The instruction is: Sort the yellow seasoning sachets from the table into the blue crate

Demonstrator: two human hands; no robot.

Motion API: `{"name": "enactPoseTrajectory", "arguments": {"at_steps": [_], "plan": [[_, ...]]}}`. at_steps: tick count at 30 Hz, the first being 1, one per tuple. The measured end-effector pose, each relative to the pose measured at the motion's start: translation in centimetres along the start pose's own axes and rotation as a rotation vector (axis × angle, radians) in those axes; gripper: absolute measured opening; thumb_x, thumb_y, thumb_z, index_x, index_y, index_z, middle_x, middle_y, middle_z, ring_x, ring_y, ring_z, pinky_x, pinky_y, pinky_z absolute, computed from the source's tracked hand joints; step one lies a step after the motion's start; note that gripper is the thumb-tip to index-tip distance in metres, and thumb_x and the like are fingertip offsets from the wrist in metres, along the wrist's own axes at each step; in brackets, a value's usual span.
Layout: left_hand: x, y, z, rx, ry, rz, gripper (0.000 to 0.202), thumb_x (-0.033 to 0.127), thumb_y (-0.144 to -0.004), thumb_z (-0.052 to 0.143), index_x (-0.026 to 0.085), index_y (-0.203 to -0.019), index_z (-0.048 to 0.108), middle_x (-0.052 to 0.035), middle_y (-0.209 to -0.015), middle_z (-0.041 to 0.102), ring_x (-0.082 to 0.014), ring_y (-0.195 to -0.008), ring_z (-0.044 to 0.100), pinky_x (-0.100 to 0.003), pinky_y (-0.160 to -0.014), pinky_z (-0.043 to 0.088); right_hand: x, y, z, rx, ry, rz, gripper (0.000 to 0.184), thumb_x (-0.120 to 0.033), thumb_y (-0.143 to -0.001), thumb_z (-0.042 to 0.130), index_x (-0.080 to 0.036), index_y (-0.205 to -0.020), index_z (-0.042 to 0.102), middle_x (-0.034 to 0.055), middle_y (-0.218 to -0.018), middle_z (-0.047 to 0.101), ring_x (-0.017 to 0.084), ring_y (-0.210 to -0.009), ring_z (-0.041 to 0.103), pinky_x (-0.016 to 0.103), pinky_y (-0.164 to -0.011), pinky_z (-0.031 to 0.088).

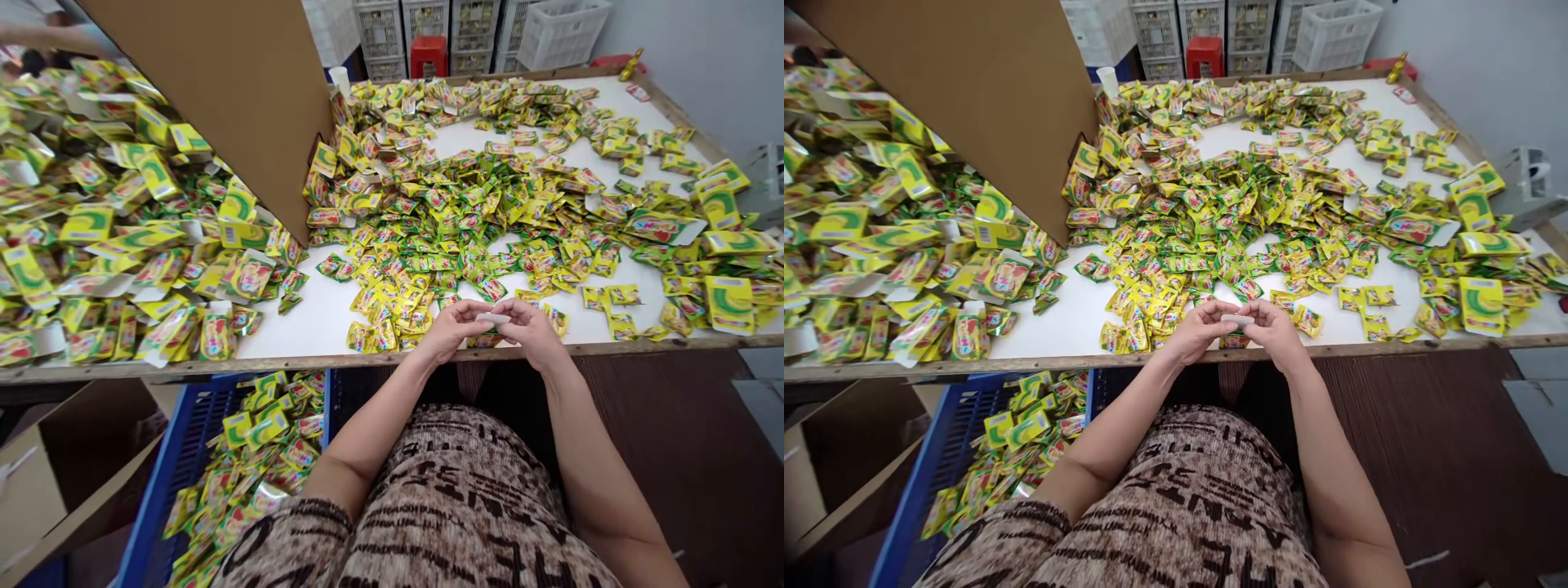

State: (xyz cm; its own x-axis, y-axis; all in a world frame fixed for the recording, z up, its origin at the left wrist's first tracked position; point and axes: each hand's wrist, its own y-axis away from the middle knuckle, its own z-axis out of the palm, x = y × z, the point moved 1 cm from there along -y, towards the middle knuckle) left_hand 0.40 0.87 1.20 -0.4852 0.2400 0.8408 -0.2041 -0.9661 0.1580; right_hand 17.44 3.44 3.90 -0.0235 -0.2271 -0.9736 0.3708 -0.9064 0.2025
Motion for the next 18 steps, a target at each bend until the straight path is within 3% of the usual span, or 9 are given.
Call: {"name": "enactPoseTrajectory", "arguments": {"at_steps": [5, 9, 14, 18], "plan": [[-0.3, -0.4, -0.1, 0.174, -0.117, 0.188, 0.037, 0.037, -0.069, 0.086, 0.016, -0.097, 0.075, -0.0051, -0.092, 0.073, -0.017, -0.086, 0.067, -0.032, -0.085, 0.052, 0.3, -0.7, 0.1, 0.136, 0.066, -0.195, 0.023, -0.032, -0.075, 0.078, -0.022, -0.096, 0.079, 0.0018, -0.082, 0.066, 0.011, -0.061, 0.05, 0.025, -0.053, 0.043], [-0.5, -0.3, -0.1, 0.293, -0.351, 0.396, 0.02, 0.035, -0.079, 0.079, 0.021, -0.092, 0.08, -0.0048, -0.093, 0.075, -0.0174, -0.09, 0.067, -0.031, -0.086, 0.052, 0.8, -0.7, 0.8, 0.272, 0.076, -0.265, 0.02, -0.04, -0.077, 0.078, -0.022, -0.086, 0.081, 0.0046, -0.086, 0.07, 0.016, -0.072, 0.058, 0.026, -0.054, 0.048], [-0.6, -0.9, -0.4, 0.272, -0.357, 0.35, 0.029, 0.035, -0.08, 0.078, 0.024, -0.107, 0.077, -0.0036, -0.1, 0.075, -0.0151, -0.091, 0.067, -0.029, -0.085, 0.054, 1.4, -1.8, 0.7, 0.275, 0.103, -0.224, 0.032, -0.047, -0.07, 0.084, -0.021, -0.087, 0.079, 0.0026, -0.076, 0.068, 0.015, -0.063, 0.058, 0.029, -0.058, 0.051], [-0.1, -1.0, -0.4, 0.215, -0.536, 0.449, 0.018, 0.035, -0.079, 0.079, 0.021, -0.09, 0.078, -0.0041, -0.09, 0.075, -0.0157, -0.085, 0.068, -0.028, -0.08, 0.055, 1.2, -1.5, 0.1, 0.26, 0.188, -0.367, 0.029, -0.05, -0.076, 0.081, -0.022, -0.081, 0.079, 0.0046, -0.079, 0.068, 0.018, -0.07, 0.06, 0.031, -0.064, 0.052]]}}
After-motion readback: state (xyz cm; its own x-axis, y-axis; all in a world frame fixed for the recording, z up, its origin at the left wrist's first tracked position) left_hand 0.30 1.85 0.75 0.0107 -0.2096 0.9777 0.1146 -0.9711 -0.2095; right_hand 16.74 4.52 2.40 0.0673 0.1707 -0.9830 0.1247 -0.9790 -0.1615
